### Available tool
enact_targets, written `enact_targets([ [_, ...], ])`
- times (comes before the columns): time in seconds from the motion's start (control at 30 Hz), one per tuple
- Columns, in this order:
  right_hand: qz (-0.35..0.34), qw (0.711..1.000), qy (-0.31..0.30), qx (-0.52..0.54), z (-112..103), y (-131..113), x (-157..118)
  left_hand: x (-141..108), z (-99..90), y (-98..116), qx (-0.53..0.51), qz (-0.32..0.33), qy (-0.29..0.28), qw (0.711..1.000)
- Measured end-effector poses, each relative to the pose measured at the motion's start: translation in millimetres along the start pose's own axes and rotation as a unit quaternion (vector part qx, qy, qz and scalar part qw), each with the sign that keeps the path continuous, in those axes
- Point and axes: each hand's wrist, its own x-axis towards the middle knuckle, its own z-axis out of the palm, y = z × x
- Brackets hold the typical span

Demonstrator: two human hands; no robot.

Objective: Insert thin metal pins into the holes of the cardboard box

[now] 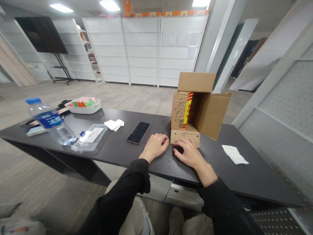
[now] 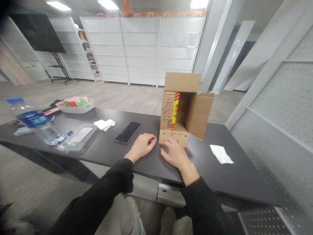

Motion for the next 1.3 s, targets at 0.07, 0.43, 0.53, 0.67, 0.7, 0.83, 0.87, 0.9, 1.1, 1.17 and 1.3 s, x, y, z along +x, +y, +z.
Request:
enact_targets([
  [0.07, 0.0, 1.0, -0.001, 0.003, -0.5, -0.6, -0.2, -0.3, 0.3, -0.4, 0.0, 0.003, 0.003, 1.0],
  [0.43, -0.03, 0.999, -0.023, 0.013, -3.6, -4.6, -1.1, -0.3, -0.7, 0.3, 0.002, 0.003, -0.001, 1.0],
  [0.53, -0.038, 0.999, -0.034, 0.012, -3.9, -4.8, -1.4, -0.2, 0.1, -0.3, 0.003, 0.007, 0.004, 1.0],
  [0.67, -0.037, 0.999, -0.038, 0.013, -4.1, -4.6, -1.8, -0.1, 1.7, -1.4, 0.003, 0.007, 0.006, 1.0],
  [0.7, -0.035, 0.999, -0.038, 0.011, -4.2, -4.6, -1.9, -0.1, 1.9, -1.5, 0.003, 0.006, 0.005, 1.0],
  [0.83, -0.03, 0.999, -0.035, -0.002, -4.6, -4.7, -1.9, -0.5, 1.8, -1.4, 0.003, 0.005, 0.007, 1.0],
  [0.87, -0.032, 0.999, -0.035, -0.005, -4.7, -4.8, -1.9, -0.6, 1.5, -1.3, 0.003, 0.006, 0.008, 1.0],
  [0.9, -0.034, 0.999, -0.034, -0.006, -4.7, -4.9, -1.8, -0.8, 1.2, -1.1, 0.003, 0.006, 0.007, 1.0],
  [1.1, -0.04, 0.999, -0.033, -0.015, -5.4, -6.8, -1.5, -0.6, 0.5, -0.9, 0.003, 0.006, 0.008, 1.0],
  [1.17, -0.041, 0.998, -0.034, -0.019, -5.7, -7.6, -1.3, -0.2, 1.1, -1.1, 0.005, 0.007, 0.008, 1.0],
  [1.3, -0.045, 0.998, -0.037, -0.022, -6.4, -8.8, -1.2, -0.1, 2.1, -1.7, 0.005, 0.008, 0.008, 1.0],
])
